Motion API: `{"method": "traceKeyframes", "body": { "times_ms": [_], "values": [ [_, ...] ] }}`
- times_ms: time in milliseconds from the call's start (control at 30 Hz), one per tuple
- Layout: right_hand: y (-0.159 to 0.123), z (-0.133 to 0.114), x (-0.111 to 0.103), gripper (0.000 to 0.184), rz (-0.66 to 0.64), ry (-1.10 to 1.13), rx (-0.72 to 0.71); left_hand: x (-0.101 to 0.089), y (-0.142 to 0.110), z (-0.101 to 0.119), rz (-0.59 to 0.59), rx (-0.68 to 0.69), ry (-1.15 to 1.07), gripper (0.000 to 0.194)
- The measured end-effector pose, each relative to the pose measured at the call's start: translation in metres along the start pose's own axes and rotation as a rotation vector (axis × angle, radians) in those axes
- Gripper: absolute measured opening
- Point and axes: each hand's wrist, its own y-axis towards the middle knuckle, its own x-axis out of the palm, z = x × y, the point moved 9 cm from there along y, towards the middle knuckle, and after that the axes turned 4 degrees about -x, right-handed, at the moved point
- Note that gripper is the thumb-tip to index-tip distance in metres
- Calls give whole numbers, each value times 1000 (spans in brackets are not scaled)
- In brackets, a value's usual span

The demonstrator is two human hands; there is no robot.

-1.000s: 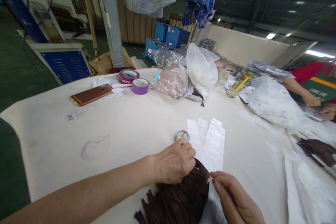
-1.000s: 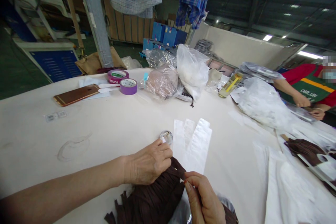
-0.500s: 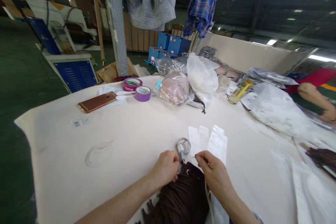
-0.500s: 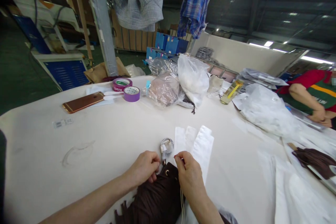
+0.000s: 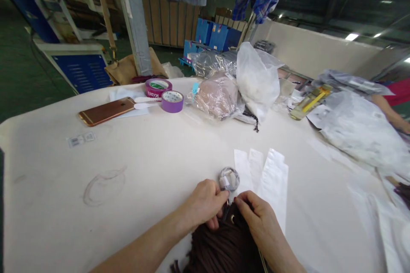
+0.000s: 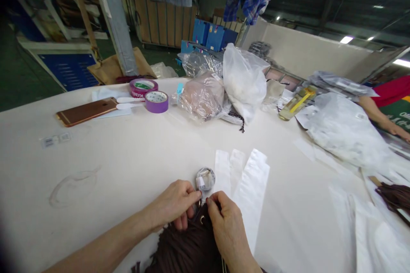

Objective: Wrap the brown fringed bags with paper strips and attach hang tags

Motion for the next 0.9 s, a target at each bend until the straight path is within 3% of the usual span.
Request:
{"method": "traceKeyframes", "body": {
  "times_ms": [100, 267, 400, 467, 667, 900],
  "values": [
    [-3, 2, 0, 27, 3, 50, 5, -4, 0, 5, -9, 5, 78, 22],
    [-8, 1, -4, 29, 69, 58, -18, -28, -2, 35, 267, 130, 349, 20],
    [-8, 0, -9, 31, 127, 73, -39, -27, 4, 43, 339, 151, 378, 24],
    [-7, -2, -10, 31, 133, 79, -70, -24, 7, 40, 316, 132, 333, 22],
    [-5, -11, 0, 30, 43, 65, -173, -7, 18, 17, 45, 37, 64, 13],
    [-1, -6, 5, 29, -9, 47, -93, -12, 17, 13, 127, 67, -20, 10]
  ]
}}
